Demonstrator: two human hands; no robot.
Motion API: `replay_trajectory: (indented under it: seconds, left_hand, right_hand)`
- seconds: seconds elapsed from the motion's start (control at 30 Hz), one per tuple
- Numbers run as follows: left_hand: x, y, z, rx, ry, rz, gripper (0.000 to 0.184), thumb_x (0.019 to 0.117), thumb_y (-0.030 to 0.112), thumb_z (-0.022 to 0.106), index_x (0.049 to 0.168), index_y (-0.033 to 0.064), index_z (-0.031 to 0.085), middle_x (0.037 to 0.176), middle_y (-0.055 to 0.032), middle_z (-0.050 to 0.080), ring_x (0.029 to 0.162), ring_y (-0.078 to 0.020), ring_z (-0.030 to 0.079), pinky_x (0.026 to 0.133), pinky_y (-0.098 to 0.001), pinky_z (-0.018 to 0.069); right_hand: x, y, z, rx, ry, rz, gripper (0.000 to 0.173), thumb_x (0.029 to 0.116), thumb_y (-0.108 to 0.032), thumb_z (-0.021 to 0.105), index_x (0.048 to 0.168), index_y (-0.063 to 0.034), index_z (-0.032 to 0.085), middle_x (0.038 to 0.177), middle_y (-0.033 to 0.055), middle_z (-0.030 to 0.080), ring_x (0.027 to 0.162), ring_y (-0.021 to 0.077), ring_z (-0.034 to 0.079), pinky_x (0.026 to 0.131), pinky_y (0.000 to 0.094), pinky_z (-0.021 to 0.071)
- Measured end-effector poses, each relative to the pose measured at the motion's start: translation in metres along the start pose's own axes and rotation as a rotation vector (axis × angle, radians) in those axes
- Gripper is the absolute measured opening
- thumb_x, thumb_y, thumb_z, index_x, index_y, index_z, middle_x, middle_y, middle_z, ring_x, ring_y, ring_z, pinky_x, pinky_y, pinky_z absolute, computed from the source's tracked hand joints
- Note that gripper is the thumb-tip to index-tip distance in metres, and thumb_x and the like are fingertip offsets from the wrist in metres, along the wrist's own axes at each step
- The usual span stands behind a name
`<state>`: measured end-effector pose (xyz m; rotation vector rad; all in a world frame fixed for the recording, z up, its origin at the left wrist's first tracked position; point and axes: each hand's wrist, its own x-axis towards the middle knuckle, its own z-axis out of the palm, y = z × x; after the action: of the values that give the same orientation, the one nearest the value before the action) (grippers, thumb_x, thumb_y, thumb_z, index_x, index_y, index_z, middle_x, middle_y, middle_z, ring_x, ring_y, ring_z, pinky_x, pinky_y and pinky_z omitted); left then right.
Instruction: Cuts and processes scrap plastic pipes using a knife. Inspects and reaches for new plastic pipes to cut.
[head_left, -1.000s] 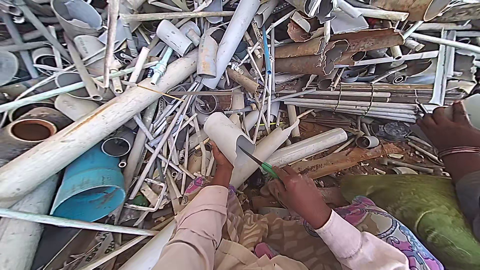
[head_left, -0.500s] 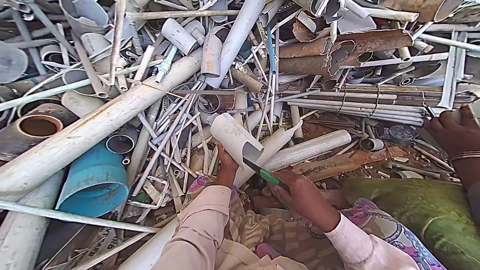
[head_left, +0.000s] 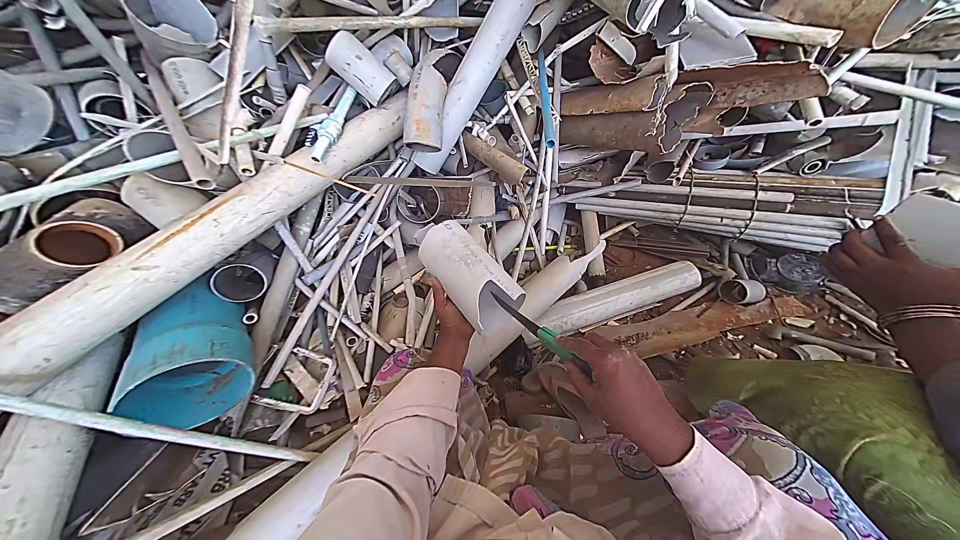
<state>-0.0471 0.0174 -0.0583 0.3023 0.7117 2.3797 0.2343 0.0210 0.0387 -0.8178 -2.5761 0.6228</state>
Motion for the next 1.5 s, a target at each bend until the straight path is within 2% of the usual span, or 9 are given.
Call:
replay_trajectory:
  seconds: [0.07,0.2,0.67,0.83,0.97,1.07,1.2,1.33,1.5]
  left_hand:
    - [-0.001,0.002,0.004,0.015,0.024,0.008,0.063,0.1079,0.054,0.009,0.139,0.0131,0.045,0.116,-0.0049,0.069,0.107,-0.0143,0.068,0.091,-0.0385,0.0576]
    - [0.002,0.002,-0.001,-0.012,-0.005,0.041,0.062,0.1082,0.053,0.009,0.14,0.0133,0.045,0.118,-0.0058,0.068,0.109,-0.0158,0.067,0.092,-0.0407,0.057]
    - [-0.001,-0.001,0.0,0.069,0.011,0.001,0.062,0.1085,0.051,0.008,0.14,0.0116,0.044,0.116,-0.0069,0.069,0.106,-0.0162,0.068,0.09,-0.0402,0.058]
    - [0.001,-0.001,-0.001,0.079,0.006,0.026,0.062,0.1086,0.051,0.008,0.14,0.0123,0.045,0.116,-0.0053,0.068,0.107,-0.0142,0.067,0.091,-0.039,0.0574]
    - [0.002,-0.001,-0.001,0.066,0.005,0.034,0.063,0.1085,0.051,0.007,0.14,0.0111,0.044,0.117,-0.0075,0.068,0.108,-0.0167,0.067,0.092,-0.0415,0.057]
    - [0.003,0.0,-0.001,0.056,0.015,0.032,0.063,0.1085,0.051,0.008,0.14,0.0122,0.045,0.117,-0.0071,0.068,0.107,-0.0169,0.068,0.091,-0.0412,0.0575]
    - [0.003,0.0,-0.001,0.039,-0.003,0.03,0.063,0.108,0.052,0.007,0.141,0.013,0.044,0.119,-0.0068,0.067,0.109,-0.0167,0.067,0.092,-0.0416,0.0568]
    - [0.002,0.0,-0.002,0.035,0.002,0.028,0.064,0.1079,0.053,0.008,0.14,0.0127,0.045,0.118,-0.0067,0.068,0.108,-0.0169,0.068,0.091,-0.0415,0.0575]
    - [0.002,0.0,0.0,0.072,0.008,-0.009,0.062,0.1088,0.051,0.008,0.142,0.0118,0.043,0.118,-0.0078,0.067,0.108,-0.017,0.067,0.091,-0.0415,0.0572]
  right_hand:
    - [0.001,0.001,-0.004,0.08,-0.074,-0.03,0.03,0.0947,-0.012,0.065,0.123,-0.0054,0.075,0.108,0.0186,0.074,0.095,0.0359,0.073,0.085,0.0543,0.0579]
    - [-0.003,0.003,-0.002,0.005,0.033,-0.013,0.028,0.0928,-0.012,0.065,0.118,-0.0073,0.077,0.098,0.0189,0.073,0.085,0.0372,0.072,0.073,0.0556,0.0578]
    - [-0.012,0.01,-0.017,0.039,0.019,0.05,0.027,0.0918,-0.015,0.065,0.114,-0.0088,0.079,0.102,0.0161,0.075,0.091,0.0359,0.073,0.077,0.0586,0.0567]
    - [-0.011,0.016,-0.015,0.174,0.0,-0.018,0.027,0.0913,-0.016,0.064,0.113,-0.0093,0.08,0.108,0.0112,0.078,0.096,0.0265,0.074,0.084,0.049,0.0592]
    - [-0.011,0.012,-0.01,0.038,0.097,-0.005,0.027,0.0902,-0.014,0.064,0.111,-0.006,0.08,0.097,0.0163,0.075,0.085,0.0346,0.074,0.073,0.0565,0.0579]
    - [-0.009,0.016,-0.012,0.172,0.017,-0.028,0.028,0.0908,-0.017,0.063,0.113,-0.0093,0.079,0.102,0.0095,0.078,0.089,0.0224,0.073,0.079,0.044,0.0594]
    - [-0.008,0.016,-0.005,0.062,0.115,-0.031,0.028,0.0893,-0.014,0.063,0.111,-0.0055,0.08,0.095,0.0157,0.075,0.082,0.0334,0.073,0.071,0.0549,0.0582]
    - [-0.005,0.017,-0.006,0.17,0.041,-0.01,0.028,0.0911,-0.016,0.063,0.113,-0.0085,0.079,0.101,0.0115,0.077,0.088,0.025,0.072,0.079,0.0455,0.0583]
    - [-0.003,0.017,0.0,0.121,0.07,-0.004,0.028,0.0919,-0.015,0.063,0.114,-0.0065,0.079,0.1,0.0145,0.076,0.089,0.0308,0.073,0.079,0.0517,0.0584]
